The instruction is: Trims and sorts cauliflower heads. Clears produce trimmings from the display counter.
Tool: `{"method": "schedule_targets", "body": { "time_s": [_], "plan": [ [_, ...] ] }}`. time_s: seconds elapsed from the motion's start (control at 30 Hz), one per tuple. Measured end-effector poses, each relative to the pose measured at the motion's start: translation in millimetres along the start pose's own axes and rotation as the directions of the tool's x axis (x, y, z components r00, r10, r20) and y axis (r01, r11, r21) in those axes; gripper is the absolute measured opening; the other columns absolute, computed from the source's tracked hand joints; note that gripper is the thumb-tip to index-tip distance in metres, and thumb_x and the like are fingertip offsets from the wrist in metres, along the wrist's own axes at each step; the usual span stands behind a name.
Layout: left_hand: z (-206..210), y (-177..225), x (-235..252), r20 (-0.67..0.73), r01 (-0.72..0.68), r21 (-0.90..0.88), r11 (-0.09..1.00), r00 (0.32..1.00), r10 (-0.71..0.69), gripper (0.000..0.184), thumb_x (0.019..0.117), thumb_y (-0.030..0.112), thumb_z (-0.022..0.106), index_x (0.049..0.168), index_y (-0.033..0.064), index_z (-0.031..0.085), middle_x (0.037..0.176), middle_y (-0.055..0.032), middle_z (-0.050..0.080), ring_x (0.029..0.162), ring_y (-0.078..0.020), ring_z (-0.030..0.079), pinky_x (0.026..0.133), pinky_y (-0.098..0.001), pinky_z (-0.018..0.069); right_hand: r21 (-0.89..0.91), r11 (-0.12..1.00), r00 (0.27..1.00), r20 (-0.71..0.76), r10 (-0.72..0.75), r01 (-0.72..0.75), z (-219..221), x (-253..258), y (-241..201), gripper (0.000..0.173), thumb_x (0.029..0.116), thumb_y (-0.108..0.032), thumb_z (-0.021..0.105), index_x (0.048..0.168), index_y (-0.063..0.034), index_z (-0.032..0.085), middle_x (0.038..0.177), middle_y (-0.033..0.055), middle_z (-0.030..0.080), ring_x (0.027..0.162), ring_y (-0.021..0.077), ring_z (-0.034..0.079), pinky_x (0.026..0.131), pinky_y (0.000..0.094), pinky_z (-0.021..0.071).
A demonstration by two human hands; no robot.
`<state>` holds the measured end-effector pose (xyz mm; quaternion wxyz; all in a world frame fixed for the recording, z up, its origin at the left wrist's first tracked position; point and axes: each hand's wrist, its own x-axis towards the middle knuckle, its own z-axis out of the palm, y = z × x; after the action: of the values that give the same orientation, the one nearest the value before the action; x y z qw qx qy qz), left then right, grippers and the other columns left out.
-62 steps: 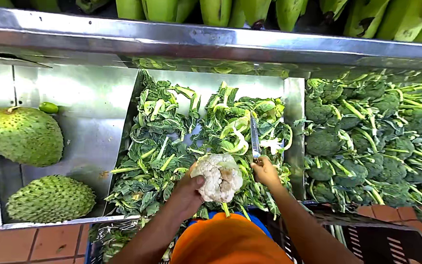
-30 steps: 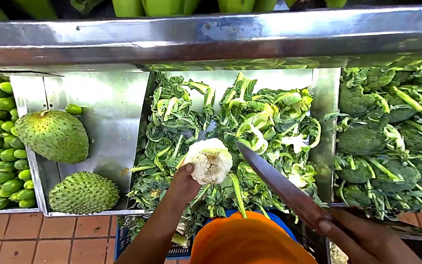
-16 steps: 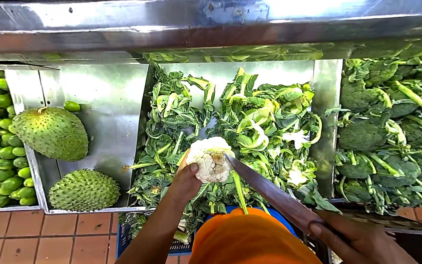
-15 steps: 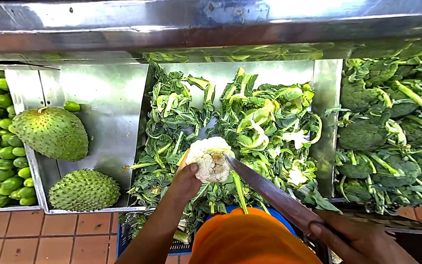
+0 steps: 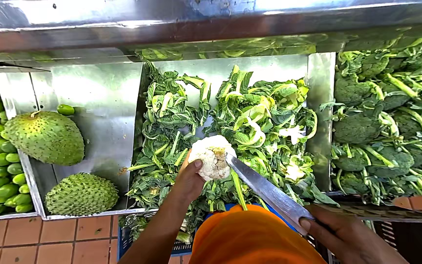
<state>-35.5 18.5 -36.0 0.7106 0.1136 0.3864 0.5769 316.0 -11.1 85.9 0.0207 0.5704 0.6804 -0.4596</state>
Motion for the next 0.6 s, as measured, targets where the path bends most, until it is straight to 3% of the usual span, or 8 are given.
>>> {"method": "schedule_targets", "body": {
  "time_s": [0.17,0.4,0.5,0.6],
  "plan": [
    [11,-6,3,-0.046,0.052,0.015,0.999,0.998,-0.052,0.089,0.0644,0.048,0.094,0.137,0.0189,0.052,0.117,-0.0106,0.069,0.103,-0.0229,0.071,0.087,-0.0431,0.0609,0.008,1.000,0.999,-0.036,0.019,-0.019,5,4,4,0.041,0.1022,-0.056,0.052,0.106,-0.0209,0.073,0.072,-0.0013,0.064,0.060,0.0137,0.060,0.053,0.0408,0.0504],
    [18,-12,4,-0.089,0.103,-0.030,0.994,0.990,-0.105,0.087,0.0634,0.050,0.093,0.134,0.0182,0.054,0.115,-0.0122,0.070,0.099,-0.0251,0.072,0.084,-0.0453,0.0619,-0.008,1.000,0.999,-0.037,0.026,-0.027,12,-4,0,0.040,0.1041,-0.050,0.052,0.109,-0.0164,0.073,0.076,0.0027,0.066,0.063,0.0163,0.061,0.056,0.0424,0.0516],
    [27,-17,3,-0.154,0.128,-0.073,0.989,0.978,-0.138,0.089,0.0680,0.045,0.091,0.140,0.0184,0.047,0.121,-0.0167,0.067,0.102,-0.0309,0.071,0.083,-0.0502,0.0613,-0.060,0.998,0.997,-0.074,0.027,-0.032,18,-5,-5,0.043,0.1045,-0.051,0.051,0.110,-0.0134,0.072,0.075,0.0055,0.066,0.062,0.0193,0.062,0.056,0.0440,0.0520],
    [28,-23,3,-0.163,0.070,-0.050,0.996,0.984,-0.077,0.089,0.0703,0.045,0.090,0.143,0.0189,0.045,0.123,-0.0165,0.066,0.105,-0.0302,0.070,0.087,-0.0500,0.0601,-0.031,0.998,0.998,-0.040,0.051,-0.052,15,-12,-10,0.040,0.1053,-0.047,0.052,0.112,-0.0130,0.071,0.078,0.0062,0.067,0.065,0.0197,0.064,0.058,0.0439,0.0526]
  ]
}}
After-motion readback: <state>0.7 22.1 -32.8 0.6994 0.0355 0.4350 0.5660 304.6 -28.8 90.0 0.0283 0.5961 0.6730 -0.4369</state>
